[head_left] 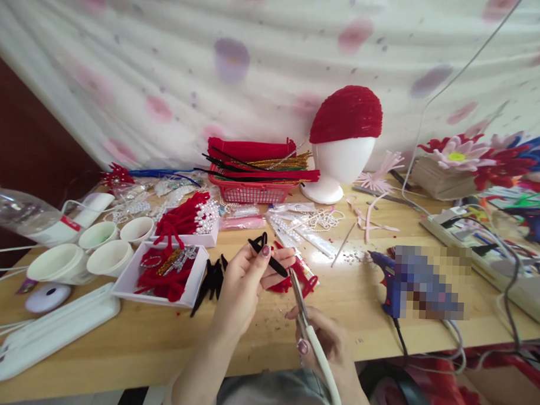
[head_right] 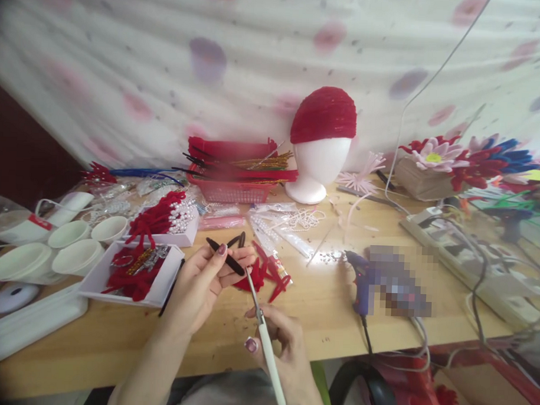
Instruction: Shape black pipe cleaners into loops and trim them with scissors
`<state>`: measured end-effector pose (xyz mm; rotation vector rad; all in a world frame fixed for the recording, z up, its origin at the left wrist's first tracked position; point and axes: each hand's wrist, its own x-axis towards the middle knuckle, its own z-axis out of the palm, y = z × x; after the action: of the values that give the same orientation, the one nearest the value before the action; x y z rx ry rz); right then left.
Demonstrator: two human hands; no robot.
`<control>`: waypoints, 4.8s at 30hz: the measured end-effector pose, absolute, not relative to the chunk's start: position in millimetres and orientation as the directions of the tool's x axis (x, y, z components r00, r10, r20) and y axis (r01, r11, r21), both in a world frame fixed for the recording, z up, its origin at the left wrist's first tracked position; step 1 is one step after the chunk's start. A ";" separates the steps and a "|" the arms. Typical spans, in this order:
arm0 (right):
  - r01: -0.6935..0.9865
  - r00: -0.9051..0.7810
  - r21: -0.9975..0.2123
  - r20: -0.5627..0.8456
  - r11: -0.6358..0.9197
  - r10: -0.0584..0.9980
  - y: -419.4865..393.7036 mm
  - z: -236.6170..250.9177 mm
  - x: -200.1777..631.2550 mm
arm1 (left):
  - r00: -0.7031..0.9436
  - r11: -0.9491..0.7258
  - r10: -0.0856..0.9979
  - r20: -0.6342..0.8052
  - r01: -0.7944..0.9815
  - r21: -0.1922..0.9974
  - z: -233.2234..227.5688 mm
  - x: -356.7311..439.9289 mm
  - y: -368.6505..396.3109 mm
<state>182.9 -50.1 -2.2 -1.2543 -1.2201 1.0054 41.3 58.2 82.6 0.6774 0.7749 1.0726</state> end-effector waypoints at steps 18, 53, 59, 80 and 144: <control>0.026 0.060 -1.000 -0.006 -0.008 0.998 -54.3 -0.8 187.8 | 0.273 0.292 0.946 -0.171 -0.499 0.816 77.5 41.4 50.6; 0.012 -0.061 -0.993 -0.114 -0.114 0.992 -47.5 12.2 191.4 | 0.338 0.319 0.927 -0.162 -0.487 0.813 77.8 34.4 55.2; -0.049 -0.068 -0.998 0.031 0.028 0.997 -52.0 4.6 195.9 | 0.361 0.354 0.919 -0.161 -0.570 0.742 77.2 31.5 58.5; -0.213 0.028 -0.975 -0.077 -0.069 0.997 -43.1 8.3 200.2 | 0.566 0.542 0.816 -0.115 -0.681 0.492 87.4 25.4 50.8; -0.251 0.297 -0.963 -0.175 -0.100 0.939 -32.3 17.8 183.8 | 0.314 0.320 0.918 -0.244 -0.221 0.921 37.6 46.8 32.0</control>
<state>183.8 -32.3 17.8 -1.2692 -0.7323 1.1683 46.8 32.0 37.6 0.9270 0.9349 0.9122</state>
